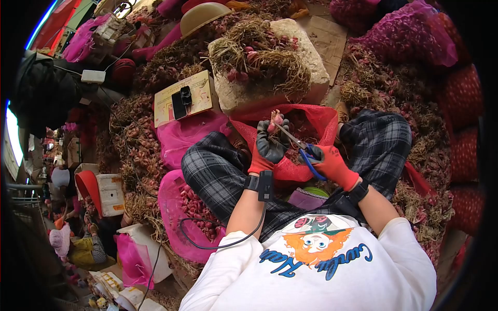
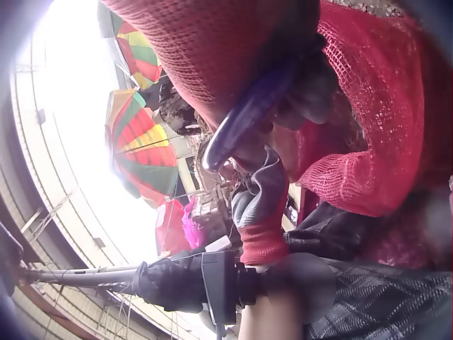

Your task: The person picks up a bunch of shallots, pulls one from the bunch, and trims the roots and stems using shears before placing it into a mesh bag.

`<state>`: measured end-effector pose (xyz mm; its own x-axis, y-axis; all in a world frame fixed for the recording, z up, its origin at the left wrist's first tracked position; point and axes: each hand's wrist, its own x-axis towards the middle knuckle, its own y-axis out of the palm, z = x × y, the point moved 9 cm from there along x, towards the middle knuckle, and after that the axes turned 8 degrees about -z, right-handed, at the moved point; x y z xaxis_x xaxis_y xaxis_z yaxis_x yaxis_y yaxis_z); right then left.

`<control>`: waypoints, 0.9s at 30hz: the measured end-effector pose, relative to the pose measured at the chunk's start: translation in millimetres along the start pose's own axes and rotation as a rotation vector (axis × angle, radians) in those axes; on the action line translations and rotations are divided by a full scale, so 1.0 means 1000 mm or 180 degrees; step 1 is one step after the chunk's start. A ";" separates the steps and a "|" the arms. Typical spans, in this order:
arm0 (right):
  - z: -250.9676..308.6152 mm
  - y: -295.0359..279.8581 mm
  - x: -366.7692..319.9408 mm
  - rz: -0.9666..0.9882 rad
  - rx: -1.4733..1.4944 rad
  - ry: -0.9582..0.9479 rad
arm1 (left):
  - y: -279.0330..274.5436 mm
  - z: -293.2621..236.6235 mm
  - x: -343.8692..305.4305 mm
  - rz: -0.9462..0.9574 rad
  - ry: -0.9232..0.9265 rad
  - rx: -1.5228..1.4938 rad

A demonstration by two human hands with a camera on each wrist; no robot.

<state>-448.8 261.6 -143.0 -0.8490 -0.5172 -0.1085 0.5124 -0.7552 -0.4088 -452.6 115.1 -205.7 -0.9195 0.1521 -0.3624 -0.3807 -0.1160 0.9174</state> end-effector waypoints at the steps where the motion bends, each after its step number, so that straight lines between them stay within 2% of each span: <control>1: -0.002 0.000 0.000 0.0049 -0.0082 0.0024 | -0.001 -0.001 0.000 -0.0087 0.0070 0.0065; 3: -0.006 0.000 0.000 0.0045 0.0045 -0.0030 | -0.004 -0.004 -0.001 -0.0259 0.0211 0.0195; 6: -0.013 -0.007 0.002 -0.0202 0.0286 -0.0156 | -0.016 -0.040 -0.011 -0.0678 0.1647 0.1404; 7: -0.014 -0.012 0.003 -0.0319 0.0378 -0.0208 | 0.007 -0.051 -0.026 -0.0589 0.2310 0.2461; 9: -0.036 -0.013 0.003 -0.0184 0.1351 0.0645 | 0.080 -0.053 -0.071 -0.0391 0.3582 0.4610; 10: -0.046 -0.012 0.002 -0.0091 0.1823 0.1090 | 0.101 -0.057 -0.091 -0.0397 0.3768 0.4468; 11: -0.046 -0.016 0.002 -0.0155 0.1934 0.1032 | 0.122 -0.062 -0.115 -0.0437 0.3953 0.4326; 13: -0.044 -0.018 0.003 -0.0176 0.2146 0.0974 | 0.151 -0.085 -0.175 -0.0634 0.3991 0.3820; 15: -0.031 -0.018 0.002 -0.0120 0.2314 0.1113 | 0.147 -0.121 -0.244 -0.0957 0.4211 0.3677; 16: -0.033 -0.014 0.004 -0.0116 0.2303 0.1147 | 0.138 -0.137 -0.277 -0.1427 0.4248 0.4166; 18: -0.043 -0.005 0.007 0.0058 0.2383 0.1151 | 0.103 -0.165 -0.339 -0.2352 0.4163 0.5135; 21: -0.047 0.008 0.012 0.0352 0.2393 0.1088 | 0.013 -0.206 -0.402 -0.2879 0.4108 0.4985; 22: -0.046 0.011 0.011 0.0347 0.2404 0.1121 | -0.012 -0.225 -0.414 -0.2752 0.3871 0.5231; 25: -0.042 0.014 0.007 0.0336 0.2262 0.1204 | 0.078 -0.156 -0.372 -0.2502 0.4472 0.5111; 27: -0.027 0.016 0.009 0.0376 0.2200 0.1051 | 0.093 -0.137 -0.314 -0.1397 0.3901 0.4342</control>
<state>-452.0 255.9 -175.4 -0.7226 -0.5452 -0.4250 0.4743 -0.8383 0.2689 -212.9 -77.9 -29.0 -0.5775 -0.8117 0.0876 -0.8148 0.5798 0.0007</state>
